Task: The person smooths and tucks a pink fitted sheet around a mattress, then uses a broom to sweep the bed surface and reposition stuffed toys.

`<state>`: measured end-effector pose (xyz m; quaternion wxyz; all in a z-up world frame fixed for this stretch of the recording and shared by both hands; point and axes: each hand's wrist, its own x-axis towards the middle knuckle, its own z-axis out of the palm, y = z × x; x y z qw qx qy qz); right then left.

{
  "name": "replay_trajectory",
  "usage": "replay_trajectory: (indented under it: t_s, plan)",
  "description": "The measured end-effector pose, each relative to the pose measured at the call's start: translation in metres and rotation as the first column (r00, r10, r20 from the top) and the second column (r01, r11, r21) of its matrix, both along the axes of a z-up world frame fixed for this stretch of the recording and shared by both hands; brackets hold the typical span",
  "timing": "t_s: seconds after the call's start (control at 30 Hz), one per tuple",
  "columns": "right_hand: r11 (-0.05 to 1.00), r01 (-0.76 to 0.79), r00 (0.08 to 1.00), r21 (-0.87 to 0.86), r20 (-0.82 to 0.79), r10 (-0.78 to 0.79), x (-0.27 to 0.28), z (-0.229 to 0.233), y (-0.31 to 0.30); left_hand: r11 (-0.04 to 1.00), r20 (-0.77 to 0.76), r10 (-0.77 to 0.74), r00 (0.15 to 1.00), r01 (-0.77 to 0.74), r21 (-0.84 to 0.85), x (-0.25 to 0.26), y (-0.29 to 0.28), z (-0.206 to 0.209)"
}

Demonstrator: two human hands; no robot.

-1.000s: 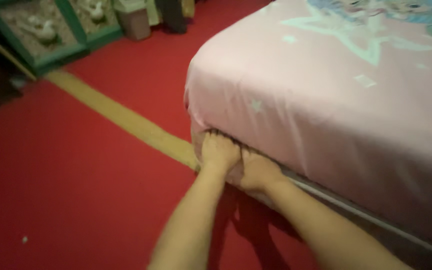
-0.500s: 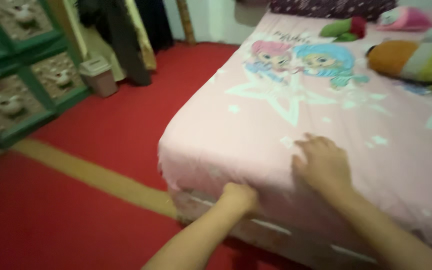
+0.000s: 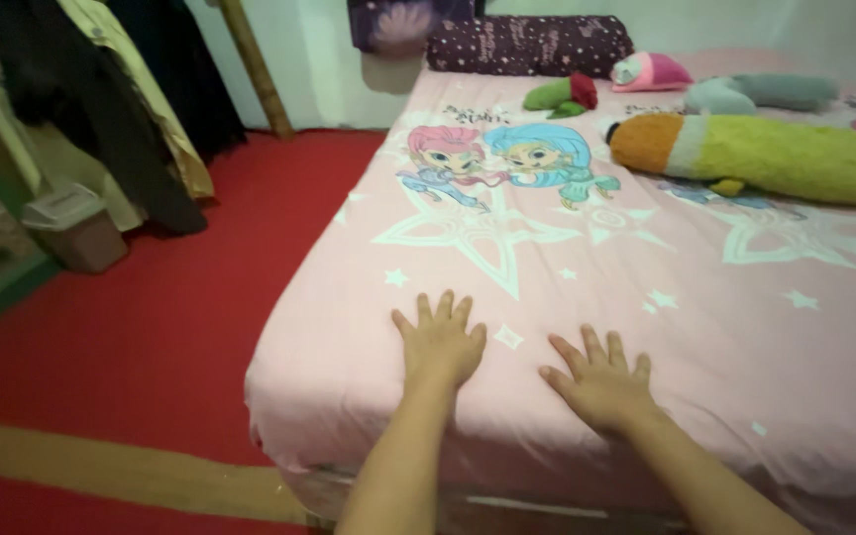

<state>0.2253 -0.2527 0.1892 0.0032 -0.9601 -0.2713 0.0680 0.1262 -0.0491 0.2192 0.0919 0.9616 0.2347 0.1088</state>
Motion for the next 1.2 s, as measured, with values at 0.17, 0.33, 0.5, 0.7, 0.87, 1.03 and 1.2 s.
replay_trajectory:
  t_s: [0.17,0.33,0.5,0.7,0.87,1.03,1.2]
  plan:
    - [0.999,0.03,0.999,0.012,-0.01,-0.03,-0.003,0.003,-0.003,0.999,0.028,0.005,1.0,-0.006,0.035,0.004,0.001,-0.002]
    - [0.999,0.029,0.996,-0.031,-0.081,-0.031,-0.007,0.011,-0.001,0.997,0.056,0.017,0.998,-0.021,0.072,0.0,0.001,-0.008]
    - [0.992,-0.03,0.978,-0.119,-0.208,0.004,0.023,0.038,0.013,0.999,0.055,0.046,0.997,-0.047,0.022,-0.001,-0.005,-0.006]
    - [0.985,0.095,0.995,0.146,-0.056,-0.087,0.057,0.039,0.069,0.987,0.037,0.162,0.986,-0.162,0.007,-0.009,-0.005,-0.004]
    - [0.945,-0.248,0.967,0.213,-0.008,0.255,0.032,0.027,0.115,0.919,-0.168,0.391,0.905,-0.395,0.008,-0.023,0.015,0.018]
    - [0.726,-0.279,0.94,0.628,0.022,0.342,0.029,0.018,0.091,0.829,-0.206,0.542,0.815,-0.558,-0.026,-0.036,0.047,0.027]
    - [0.779,-0.343,0.89,0.525,0.448,0.09,0.096,0.009,0.056,0.822,-0.212,0.556,0.804,-0.569,-0.001,-0.034,0.077,0.021]
